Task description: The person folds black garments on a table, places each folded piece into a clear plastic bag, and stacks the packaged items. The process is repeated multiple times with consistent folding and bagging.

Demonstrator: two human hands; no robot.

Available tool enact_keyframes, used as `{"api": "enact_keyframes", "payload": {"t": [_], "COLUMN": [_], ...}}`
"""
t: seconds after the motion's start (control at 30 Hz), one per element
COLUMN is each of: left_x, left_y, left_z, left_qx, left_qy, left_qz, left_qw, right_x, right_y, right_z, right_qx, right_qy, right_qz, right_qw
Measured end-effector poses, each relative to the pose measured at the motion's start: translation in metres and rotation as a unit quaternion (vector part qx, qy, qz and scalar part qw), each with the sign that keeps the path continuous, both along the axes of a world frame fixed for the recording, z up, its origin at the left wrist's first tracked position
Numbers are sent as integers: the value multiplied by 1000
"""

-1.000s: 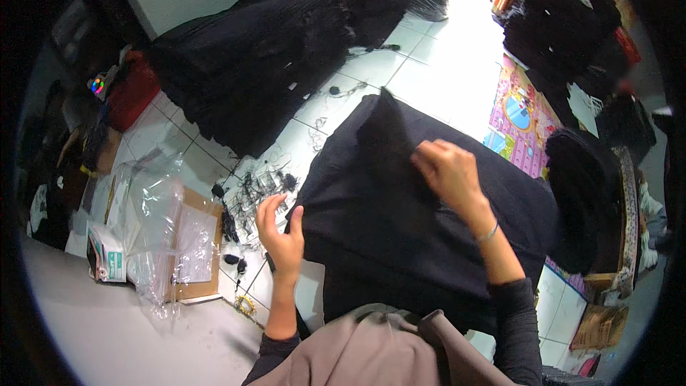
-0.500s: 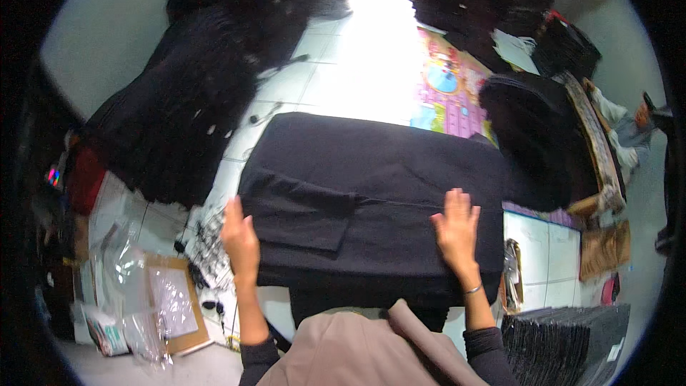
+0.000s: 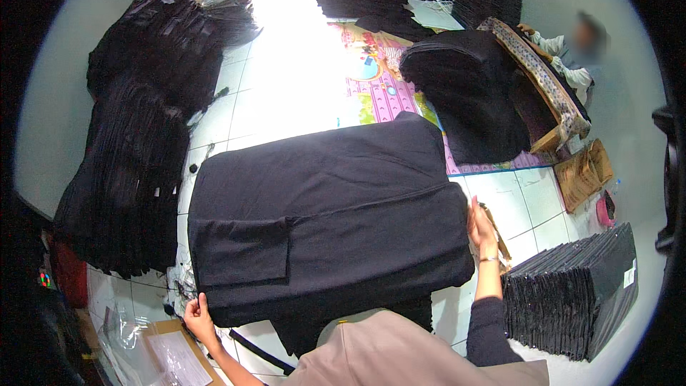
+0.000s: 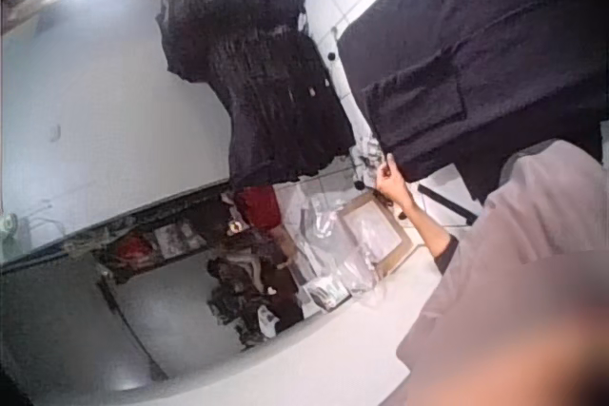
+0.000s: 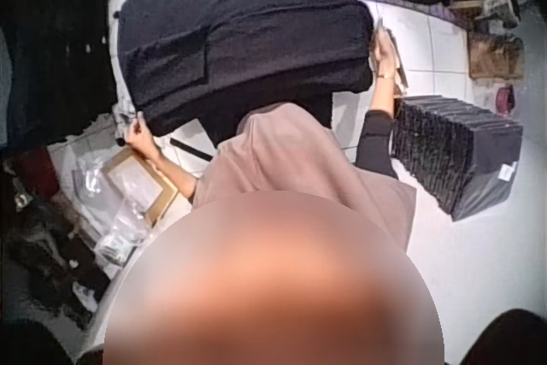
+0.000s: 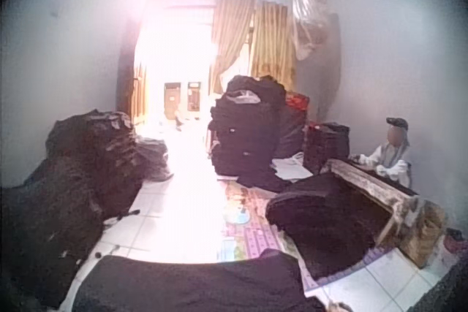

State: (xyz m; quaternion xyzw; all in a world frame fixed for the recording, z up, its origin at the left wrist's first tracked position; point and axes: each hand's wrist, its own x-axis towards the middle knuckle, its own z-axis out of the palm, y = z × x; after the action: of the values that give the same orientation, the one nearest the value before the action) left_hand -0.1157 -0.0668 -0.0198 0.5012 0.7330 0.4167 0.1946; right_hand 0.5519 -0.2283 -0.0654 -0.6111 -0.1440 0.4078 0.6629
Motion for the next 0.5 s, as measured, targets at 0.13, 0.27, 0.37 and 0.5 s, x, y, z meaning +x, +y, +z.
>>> {"api": "enact_keyframes", "payload": {"t": [0.13,0.27,0.37,0.5], "left_x": [2,-14,-21,-20], "left_y": [9,14,-7,-42], "left_z": [5,12,11,11], "left_qx": [47,-1,-28,-35], "left_qy": [33,-32,-41,-106], "left_qz": [-34,-103,-87,-28], "left_qw": [998,994,995,993], "right_x": [-14,12,10,-17], "right_y": [-16,-21,-36,-61], "right_z": [4,29,33,33], "right_qx": [-122,36,1,-96], "right_qy": [-117,-288,-254,-255], "right_qz": [-70,-37,22,-40], "right_qw": [983,956,967,961]}}
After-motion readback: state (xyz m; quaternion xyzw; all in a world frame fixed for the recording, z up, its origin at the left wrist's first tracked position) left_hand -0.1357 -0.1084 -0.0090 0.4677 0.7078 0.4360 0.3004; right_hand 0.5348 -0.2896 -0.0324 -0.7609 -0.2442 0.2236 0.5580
